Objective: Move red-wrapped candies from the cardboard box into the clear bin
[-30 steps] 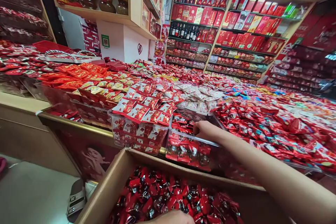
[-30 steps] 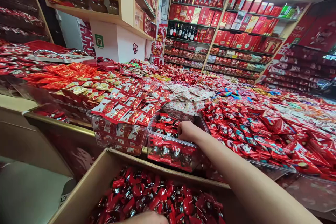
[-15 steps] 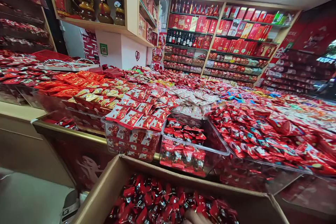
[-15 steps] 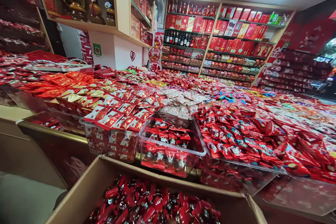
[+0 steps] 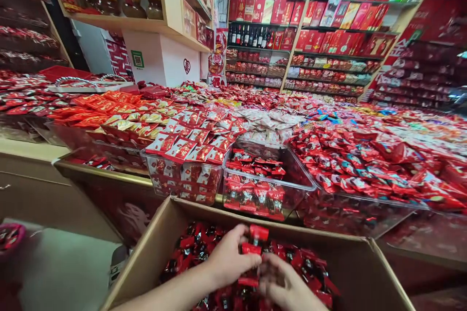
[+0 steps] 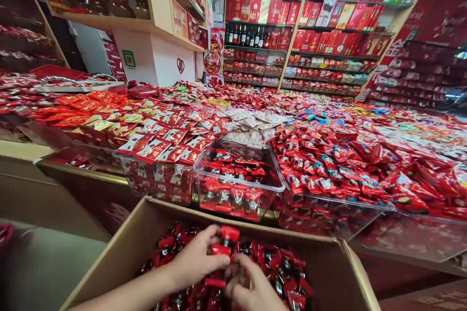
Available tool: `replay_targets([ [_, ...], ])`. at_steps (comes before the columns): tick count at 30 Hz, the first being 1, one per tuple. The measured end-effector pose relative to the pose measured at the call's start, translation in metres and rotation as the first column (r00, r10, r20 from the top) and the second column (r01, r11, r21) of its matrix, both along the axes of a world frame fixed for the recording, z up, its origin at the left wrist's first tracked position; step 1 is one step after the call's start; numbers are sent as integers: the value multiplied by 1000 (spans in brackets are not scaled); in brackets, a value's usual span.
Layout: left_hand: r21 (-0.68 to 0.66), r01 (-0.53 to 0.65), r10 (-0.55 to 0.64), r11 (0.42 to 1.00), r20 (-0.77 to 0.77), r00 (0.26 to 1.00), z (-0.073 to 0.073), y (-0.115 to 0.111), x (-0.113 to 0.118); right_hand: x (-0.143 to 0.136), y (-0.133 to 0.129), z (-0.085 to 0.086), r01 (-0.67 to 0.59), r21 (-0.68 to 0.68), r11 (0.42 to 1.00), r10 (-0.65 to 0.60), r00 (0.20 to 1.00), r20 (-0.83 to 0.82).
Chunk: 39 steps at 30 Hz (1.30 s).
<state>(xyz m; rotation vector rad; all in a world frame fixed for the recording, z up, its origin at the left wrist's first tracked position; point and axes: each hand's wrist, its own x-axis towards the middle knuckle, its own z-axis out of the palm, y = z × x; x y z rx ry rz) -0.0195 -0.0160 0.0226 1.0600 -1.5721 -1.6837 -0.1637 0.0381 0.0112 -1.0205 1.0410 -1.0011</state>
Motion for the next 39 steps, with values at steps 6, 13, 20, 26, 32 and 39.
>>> replay_targets([
  [6,-39,-5,-1,999,-155,988,28,4,-2,-2,-23,25,112,8,994,-112,994,17],
  [13,58,1,6,998,-127,992,21,6,2,2,-24,17,239,-1,971,-239,971,15],
  [20,209,42,-15,977,-131,991,38,7,5,-2,-11,26,258,11,966,-257,954,154],
  [26,288,173,-100,942,-253,962,38,19,0,-1,-1,33,304,22,952,-305,947,97],
  [32,231,-1,53,973,-218,975,33,20,-7,-2,2,28,228,10,974,-227,965,131],
  [39,-69,-4,3,998,-16,1000,23,16,-5,0,3,25,135,-119,984,-136,991,-1],
])
